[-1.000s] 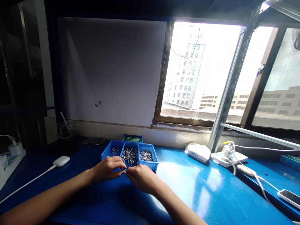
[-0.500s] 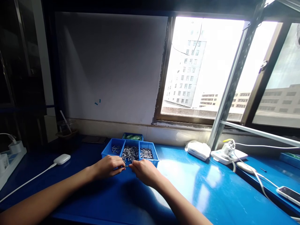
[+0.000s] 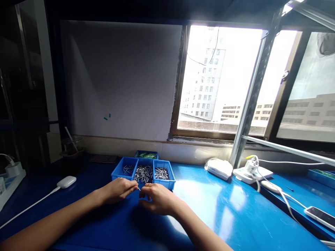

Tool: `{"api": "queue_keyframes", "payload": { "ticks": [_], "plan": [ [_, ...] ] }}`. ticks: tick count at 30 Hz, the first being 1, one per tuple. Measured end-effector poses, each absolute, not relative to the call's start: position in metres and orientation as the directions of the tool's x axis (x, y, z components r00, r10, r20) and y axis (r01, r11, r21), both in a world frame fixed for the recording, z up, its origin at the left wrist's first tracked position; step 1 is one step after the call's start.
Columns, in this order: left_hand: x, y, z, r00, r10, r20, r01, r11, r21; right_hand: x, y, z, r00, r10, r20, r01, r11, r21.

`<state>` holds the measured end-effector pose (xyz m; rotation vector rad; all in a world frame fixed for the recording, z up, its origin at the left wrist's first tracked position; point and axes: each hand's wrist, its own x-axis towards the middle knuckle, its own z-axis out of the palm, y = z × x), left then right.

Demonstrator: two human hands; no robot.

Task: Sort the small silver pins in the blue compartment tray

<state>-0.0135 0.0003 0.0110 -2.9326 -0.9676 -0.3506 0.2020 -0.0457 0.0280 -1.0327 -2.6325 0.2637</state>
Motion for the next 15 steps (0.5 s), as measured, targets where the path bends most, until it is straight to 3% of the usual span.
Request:
{"api": "queue_keyframes", "payload": {
  "ticks": [4, 6, 9, 12, 14, 15],
  "plan": [
    [-0.013, 0.003, 0.011, 0.731, 0.635, 0.248, 0.64, -0.765, 0.072, 0.201, -0.042, 0.024, -0.712, 0.663, 0.23, 0.581, 0.741, -0.338],
    [-0.013, 0.001, 0.014, 0.728, 0.649, 0.219, 0.655, -0.754, 0.058, 0.201, -0.039, 0.025, -0.648, 0.711, 0.271, 0.6, 0.697, -0.393],
    [-0.014, -0.003, 0.019, 0.762, 0.631, 0.146, 0.636, -0.771, 0.016, 0.202, -0.032, 0.028, -0.404, 0.849, 0.34, 0.629, 0.528, -0.571],
    [-0.014, -0.005, 0.019, 0.785, 0.608, 0.114, 0.614, -0.79, -0.013, 0.202, -0.029, 0.028, -0.238, 0.942, 0.238, 0.549, 0.332, -0.767],
    [-0.014, -0.006, 0.018, 0.788, 0.607, 0.109, 0.611, -0.791, -0.015, 0.201, -0.03, 0.023, -0.272, 0.945, 0.179, 0.57, 0.308, -0.762],
    [-0.013, -0.006, 0.018, 0.785, 0.61, 0.109, 0.615, -0.789, -0.014, 0.199, -0.031, 0.02, -0.322, 0.929, 0.184, 0.619, 0.354, -0.701]
  ]
}}
